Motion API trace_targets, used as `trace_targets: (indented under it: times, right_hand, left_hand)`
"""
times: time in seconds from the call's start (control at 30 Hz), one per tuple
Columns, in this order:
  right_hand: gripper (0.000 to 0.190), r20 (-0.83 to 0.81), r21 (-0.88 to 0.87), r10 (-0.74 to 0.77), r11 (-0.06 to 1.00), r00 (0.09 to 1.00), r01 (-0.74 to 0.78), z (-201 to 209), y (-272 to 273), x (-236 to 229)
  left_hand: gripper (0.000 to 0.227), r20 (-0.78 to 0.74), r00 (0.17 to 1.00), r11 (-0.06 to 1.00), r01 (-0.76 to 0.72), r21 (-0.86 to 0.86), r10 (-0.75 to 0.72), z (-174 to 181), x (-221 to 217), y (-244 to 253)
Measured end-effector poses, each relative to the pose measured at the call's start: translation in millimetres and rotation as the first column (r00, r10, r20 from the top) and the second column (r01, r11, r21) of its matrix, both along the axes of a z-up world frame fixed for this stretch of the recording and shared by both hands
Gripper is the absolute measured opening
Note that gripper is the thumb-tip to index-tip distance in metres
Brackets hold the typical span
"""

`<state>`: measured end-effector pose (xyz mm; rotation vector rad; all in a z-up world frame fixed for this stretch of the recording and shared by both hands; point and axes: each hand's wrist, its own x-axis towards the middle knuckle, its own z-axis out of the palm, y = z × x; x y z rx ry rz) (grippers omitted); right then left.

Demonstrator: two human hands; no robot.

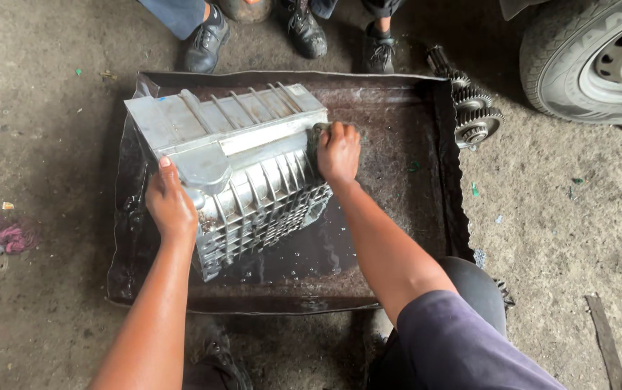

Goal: The person cleans a metal casing by hand using a cloth and fluid inside a tray on the floor.

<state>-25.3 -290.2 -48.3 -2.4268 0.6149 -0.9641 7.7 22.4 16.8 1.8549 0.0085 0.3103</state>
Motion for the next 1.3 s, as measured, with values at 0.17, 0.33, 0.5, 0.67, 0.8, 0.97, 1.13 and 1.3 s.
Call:
trace_targets:
  times: [0.17, 0.33, 0.5, 0.67, 0.8, 0.97, 1.13, 1.3]
  right_hand:
    - [0.016, 0.033, -0.137, 0.166, 0.978, 0.986, -0.16, 21, 57, -46]
    - [0.021, 0.049, -0.008, 0.182, 0.983, 0.982, -0.181, 23, 85, -75]
    - [0.014, -0.017, -0.051, 0.092, 0.994, 0.996, -0.092, 23, 61, -24]
    - [0.01, -0.031, -0.04, 0.138, 0.989, 0.99, -0.139, 32, 43, -2]
    - [0.016, -0.056, -0.016, 0.175, 0.984, 0.983, -0.177, 20, 57, -61]
    - [0.021, -0.139, 0.025, 0.167, 0.986, 0.976, -0.165, 19, 64, -81]
    - [0.011, -0.191, -0.044, 0.07, 0.996, 0.979, -0.079, 24, 47, -16]
    - [0.015, -0.147, -0.063, 0.126, 0.989, 0.981, -0.137, 21, 48, -32]
  left_hand:
    - [0.064, -0.004, 1.0, 1.0, -0.025, 0.017, 0.025, 4, 9, -3]
    - [0.068, -0.054, 0.997, 0.998, -0.051, 0.047, 0.053, 6, 13, -1]
    - [0.066, -0.061, 0.996, 0.993, -0.053, 0.101, 0.059, 16, 4, -9]
    - [0.066, -0.137, 0.988, 0.986, -0.049, 0.158, 0.071, 29, -14, -15]
    - [0.061, -0.081, 0.994, 0.979, -0.053, 0.196, 0.07, 33, -12, -17]
    - [0.066, -0.12, 0.989, 0.978, -0.058, 0.2, 0.083, 29, -3, -10]
    - [0.063, -0.124, 0.989, 0.983, -0.052, 0.175, 0.075, 31, -8, -13]
    - [0.061, -0.195, 0.978, 0.991, -0.049, 0.125, 0.073, 36, -12, -17]
